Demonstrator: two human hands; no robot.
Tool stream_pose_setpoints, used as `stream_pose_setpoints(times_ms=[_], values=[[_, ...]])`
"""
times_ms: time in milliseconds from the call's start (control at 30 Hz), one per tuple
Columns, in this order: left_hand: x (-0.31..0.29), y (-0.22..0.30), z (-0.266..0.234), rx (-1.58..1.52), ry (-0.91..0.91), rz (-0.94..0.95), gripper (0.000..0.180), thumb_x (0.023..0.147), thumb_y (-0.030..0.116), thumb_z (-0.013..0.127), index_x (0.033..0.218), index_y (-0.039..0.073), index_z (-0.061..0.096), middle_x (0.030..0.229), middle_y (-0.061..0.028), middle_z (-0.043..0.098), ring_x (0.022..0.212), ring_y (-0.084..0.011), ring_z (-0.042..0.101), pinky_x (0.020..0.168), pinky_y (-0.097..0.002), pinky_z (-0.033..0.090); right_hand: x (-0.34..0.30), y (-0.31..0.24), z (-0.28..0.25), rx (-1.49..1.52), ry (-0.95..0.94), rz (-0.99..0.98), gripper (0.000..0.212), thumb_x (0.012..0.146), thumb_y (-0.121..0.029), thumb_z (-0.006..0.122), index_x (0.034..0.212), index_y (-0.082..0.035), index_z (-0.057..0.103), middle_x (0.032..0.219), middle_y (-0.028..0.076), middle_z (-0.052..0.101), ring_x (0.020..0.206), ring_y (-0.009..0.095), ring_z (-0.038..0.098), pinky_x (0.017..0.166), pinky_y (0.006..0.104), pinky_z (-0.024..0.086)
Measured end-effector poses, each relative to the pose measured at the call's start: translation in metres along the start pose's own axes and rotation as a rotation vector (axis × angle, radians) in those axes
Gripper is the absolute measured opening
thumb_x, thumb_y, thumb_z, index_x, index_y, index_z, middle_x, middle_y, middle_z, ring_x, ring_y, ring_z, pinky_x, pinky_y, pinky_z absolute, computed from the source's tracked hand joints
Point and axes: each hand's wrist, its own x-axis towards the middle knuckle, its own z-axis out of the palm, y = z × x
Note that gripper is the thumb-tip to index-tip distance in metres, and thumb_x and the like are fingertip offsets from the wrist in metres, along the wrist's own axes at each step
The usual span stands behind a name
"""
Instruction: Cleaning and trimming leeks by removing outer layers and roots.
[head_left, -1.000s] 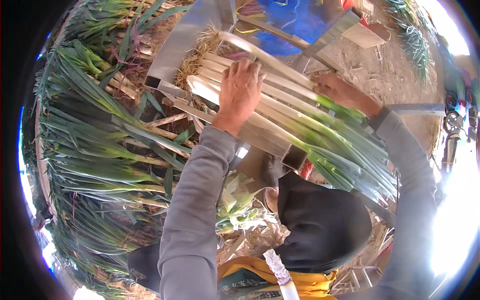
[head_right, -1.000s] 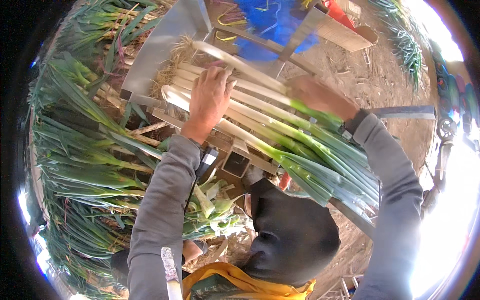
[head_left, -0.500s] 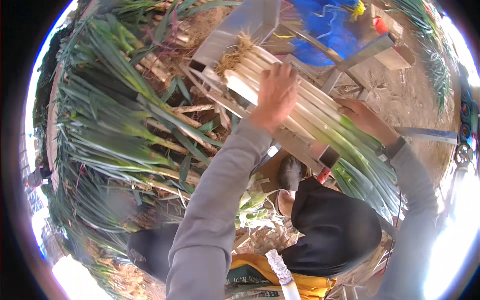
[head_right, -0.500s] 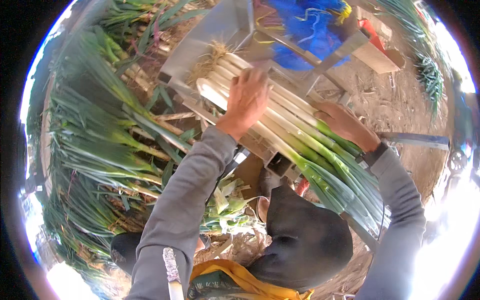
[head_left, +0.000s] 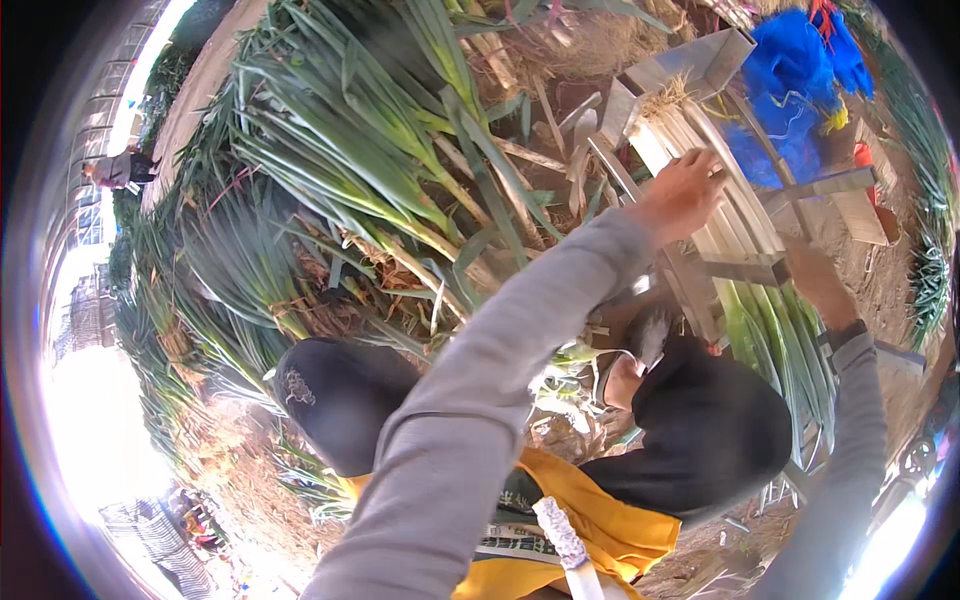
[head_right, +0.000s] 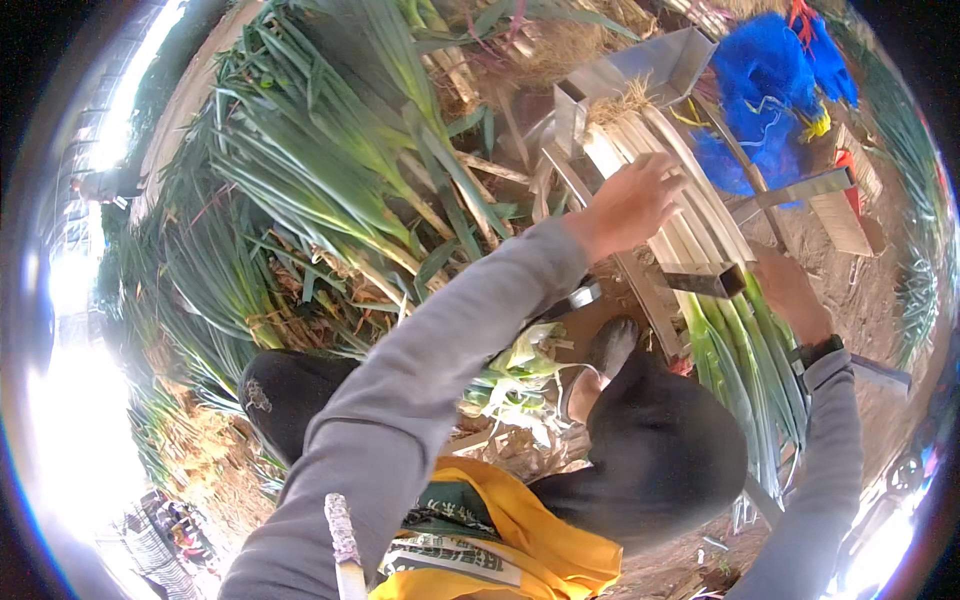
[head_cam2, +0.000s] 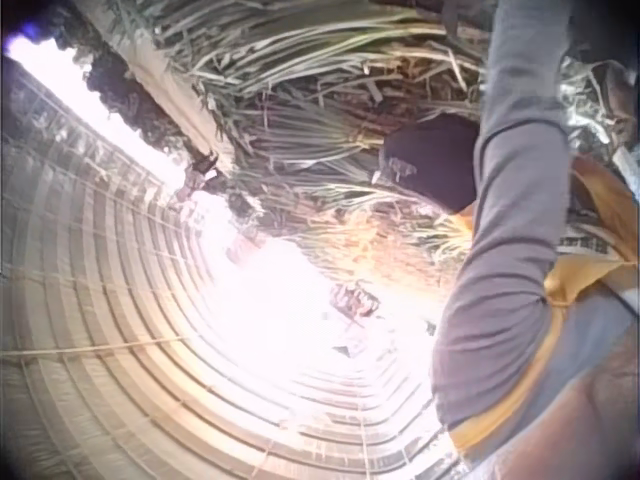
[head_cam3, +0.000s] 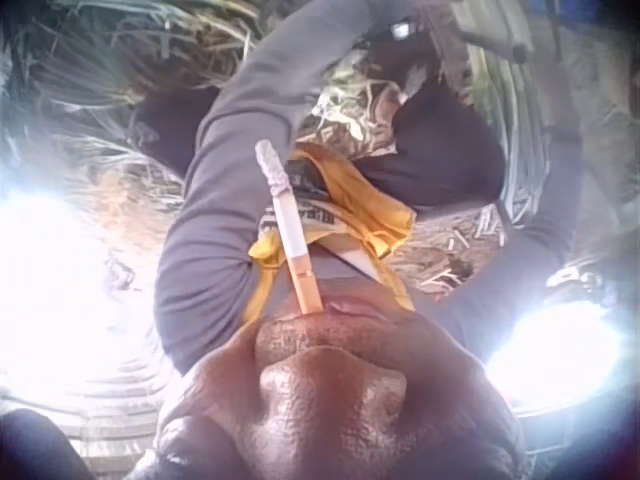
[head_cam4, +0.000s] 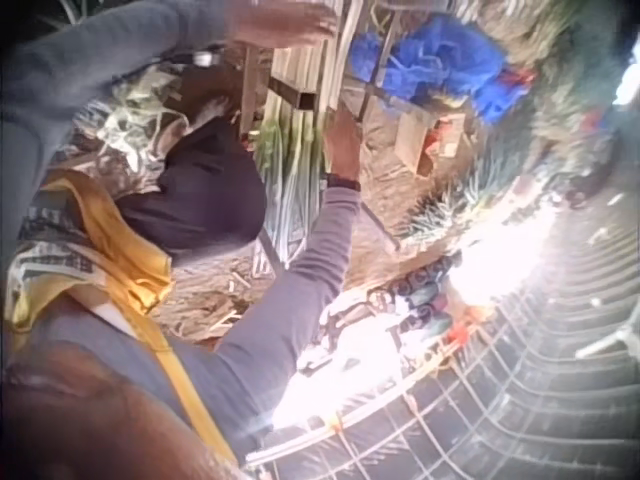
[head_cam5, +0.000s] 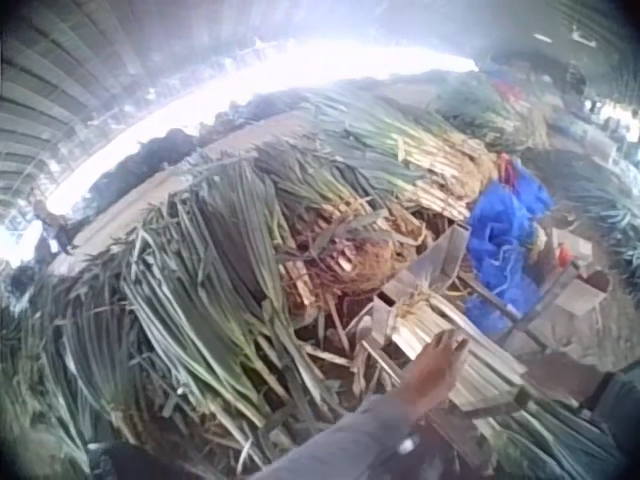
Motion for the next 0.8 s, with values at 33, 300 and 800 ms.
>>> stream_pose_setpoints(times_ms=[33, 300, 800], values=[[-0.016, 0.009, -0.016, -0.125, -0.089, -0.080, 0.036, 0.094, 0.023, 0.065, 0.124, 0.003, 0.064, 0.120, -0.0191, 0.058, 0.117, -0.0361, 0.057, 0.099, -0.0453, 0.050, -0.003, 0.027, 0.003, -0.010, 0.008, 0.008, 0.037, 0.096, -0.016, 0.056, 0.132, -0.004, 0.060, 0.116, 0.026, 0.066, 0.110, 0.043, 0.062, 0.094, 0.0501, 0.049], [-0.156, 0.040, -0.273, -0.600, -0.475, -0.760, 0.045, 0.100, 0.037, 0.061, 0.131, 0.004, 0.062, 0.126, -0.0168, 0.066, 0.110, -0.0258, 0.066, 0.099, -0.0390, 0.053, -0.084, -0.079, -0.174, 0.234, 0.326, -0.105, 0.048, 0.101, -0.034, 0.056, 0.137, -0.001, 0.057, 0.118, 0.011, 0.069, 0.100, 0.019, 0.066, 0.094, 0.0327, 0.049], [-0.268, 0.010, -0.400, -1.072, 0.753, -0.921, 0.036, 0.104, 0.027, 0.057, 0.126, -0.001, 0.062, 0.103, -0.0047, 0.065, 0.089, -0.0117, 0.061, 0.079, -0.0265, 0.050, 0.213, -0.373, 0.048, 0.224, 0.052, -0.348, 0.046, 0.101, -0.033, 0.055, 0.132, 0.000, 0.058, 0.127, 0.021, 0.065, 0.118, 0.037, 0.061, 0.100, 0.0455, 0.047]])
